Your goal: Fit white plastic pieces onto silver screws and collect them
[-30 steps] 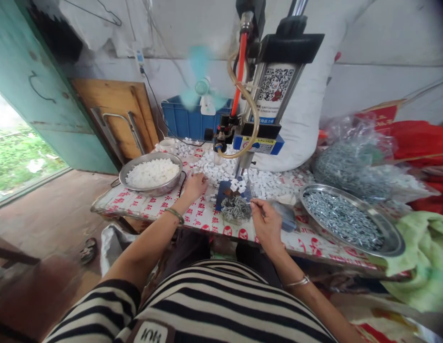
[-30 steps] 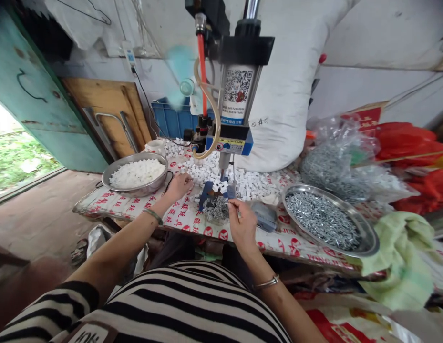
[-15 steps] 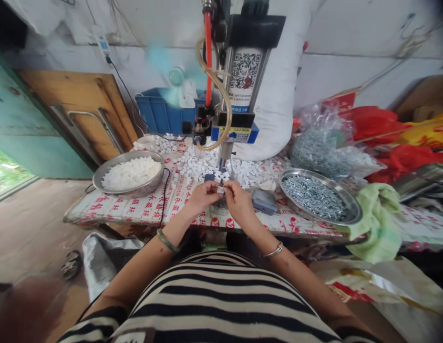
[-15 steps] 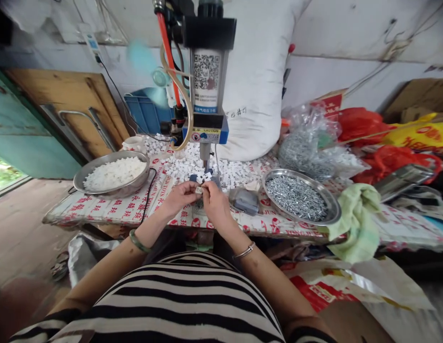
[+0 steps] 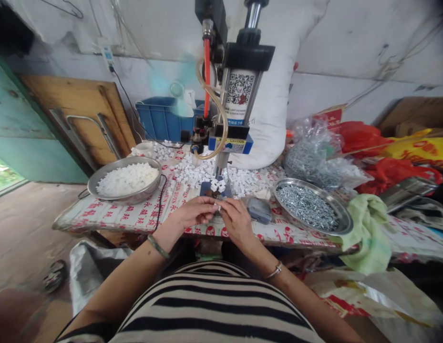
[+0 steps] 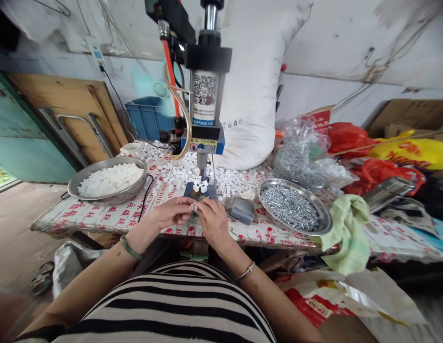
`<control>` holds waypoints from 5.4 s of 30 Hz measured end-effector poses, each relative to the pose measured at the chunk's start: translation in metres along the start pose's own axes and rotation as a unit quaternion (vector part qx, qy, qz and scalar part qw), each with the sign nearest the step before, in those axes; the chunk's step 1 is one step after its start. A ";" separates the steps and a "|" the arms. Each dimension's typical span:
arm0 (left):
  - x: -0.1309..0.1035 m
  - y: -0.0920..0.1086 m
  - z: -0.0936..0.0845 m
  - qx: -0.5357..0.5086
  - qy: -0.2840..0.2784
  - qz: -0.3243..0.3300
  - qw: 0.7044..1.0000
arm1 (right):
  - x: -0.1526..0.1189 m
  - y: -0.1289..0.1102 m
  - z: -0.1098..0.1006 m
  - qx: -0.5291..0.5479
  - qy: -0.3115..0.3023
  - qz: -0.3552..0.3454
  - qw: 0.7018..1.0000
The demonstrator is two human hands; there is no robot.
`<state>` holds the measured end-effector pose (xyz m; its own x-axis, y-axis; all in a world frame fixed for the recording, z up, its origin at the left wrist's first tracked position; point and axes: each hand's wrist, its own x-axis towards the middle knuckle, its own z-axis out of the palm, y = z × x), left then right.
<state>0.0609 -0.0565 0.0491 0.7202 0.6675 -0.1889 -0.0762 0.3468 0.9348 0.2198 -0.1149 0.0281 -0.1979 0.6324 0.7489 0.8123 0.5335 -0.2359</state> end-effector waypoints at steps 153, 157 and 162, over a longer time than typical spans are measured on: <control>0.040 -0.014 -0.018 0.517 0.307 0.222 0.768 | 0.069 0.068 0.028 0.211 -0.155 0.338 0.904; 0.038 -0.019 -0.024 0.507 0.299 0.227 0.776 | 0.047 0.062 0.031 0.216 -0.146 0.288 0.922; 0.043 -0.016 -0.030 0.522 0.297 0.240 0.763 | 0.029 0.056 0.042 0.170 -0.083 0.291 0.938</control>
<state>0.0729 -0.0133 0.0173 0.3188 0.8408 0.4375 0.5804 -0.5381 0.6112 0.2366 -0.0432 0.0107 0.1187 0.9359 0.3316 0.5923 0.2013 -0.7802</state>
